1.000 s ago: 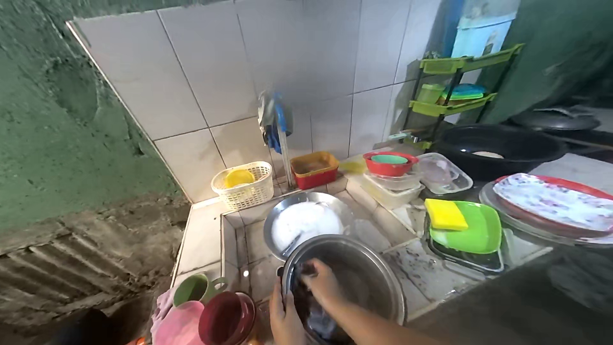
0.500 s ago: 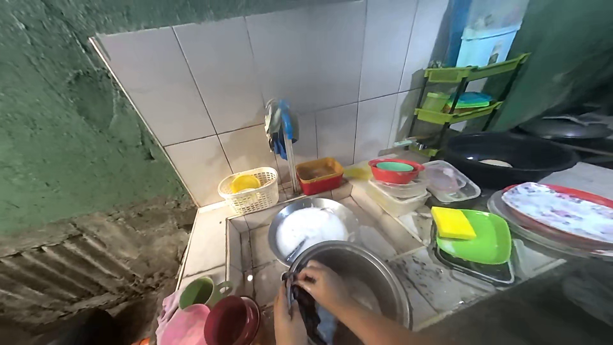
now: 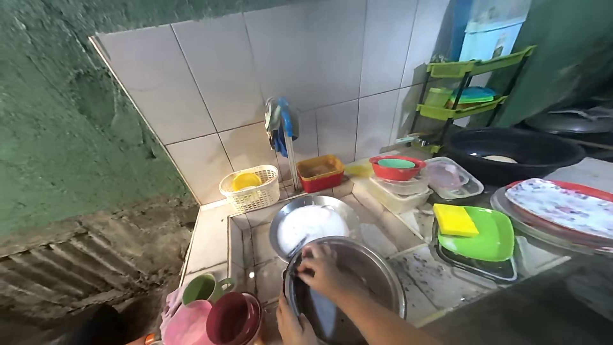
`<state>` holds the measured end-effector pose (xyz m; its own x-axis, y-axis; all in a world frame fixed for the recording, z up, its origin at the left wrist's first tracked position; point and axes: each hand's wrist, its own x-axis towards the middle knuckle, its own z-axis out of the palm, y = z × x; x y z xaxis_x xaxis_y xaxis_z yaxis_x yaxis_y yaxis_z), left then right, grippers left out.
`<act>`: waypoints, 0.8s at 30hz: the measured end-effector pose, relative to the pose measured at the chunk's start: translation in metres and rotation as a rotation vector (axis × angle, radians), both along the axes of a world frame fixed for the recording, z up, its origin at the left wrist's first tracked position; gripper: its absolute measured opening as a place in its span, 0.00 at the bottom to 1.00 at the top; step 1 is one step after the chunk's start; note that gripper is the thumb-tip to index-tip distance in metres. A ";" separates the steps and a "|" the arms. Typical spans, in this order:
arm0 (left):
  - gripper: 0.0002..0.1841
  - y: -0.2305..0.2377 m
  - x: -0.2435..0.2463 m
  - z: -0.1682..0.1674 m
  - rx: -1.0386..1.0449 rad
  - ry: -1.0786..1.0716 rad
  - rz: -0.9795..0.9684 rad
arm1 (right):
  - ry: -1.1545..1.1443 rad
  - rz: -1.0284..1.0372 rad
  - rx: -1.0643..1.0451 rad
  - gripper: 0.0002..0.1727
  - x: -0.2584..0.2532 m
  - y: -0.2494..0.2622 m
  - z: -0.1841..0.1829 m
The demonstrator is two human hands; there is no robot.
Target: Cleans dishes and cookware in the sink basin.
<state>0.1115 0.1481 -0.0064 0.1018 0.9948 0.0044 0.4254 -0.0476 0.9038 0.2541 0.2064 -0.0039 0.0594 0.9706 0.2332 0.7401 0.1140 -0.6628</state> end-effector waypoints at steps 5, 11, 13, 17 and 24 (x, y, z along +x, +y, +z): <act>0.36 0.003 -0.001 0.009 -0.051 0.075 -0.026 | -0.133 0.192 -0.109 0.12 0.007 0.000 0.015; 0.37 -0.009 0.005 0.005 -0.045 0.100 0.033 | -0.123 -0.444 -0.126 0.10 0.018 0.014 0.027; 0.36 -0.018 0.007 0.002 -0.044 0.120 0.039 | -0.094 -0.531 -0.157 0.12 0.031 0.012 0.027; 0.43 -0.026 0.004 0.019 -0.034 0.236 0.022 | -0.102 -0.472 -0.295 0.16 0.044 0.010 0.032; 0.33 0.077 0.003 0.044 -0.087 0.615 -0.324 | -0.112 -0.144 -0.153 0.17 0.046 0.014 0.013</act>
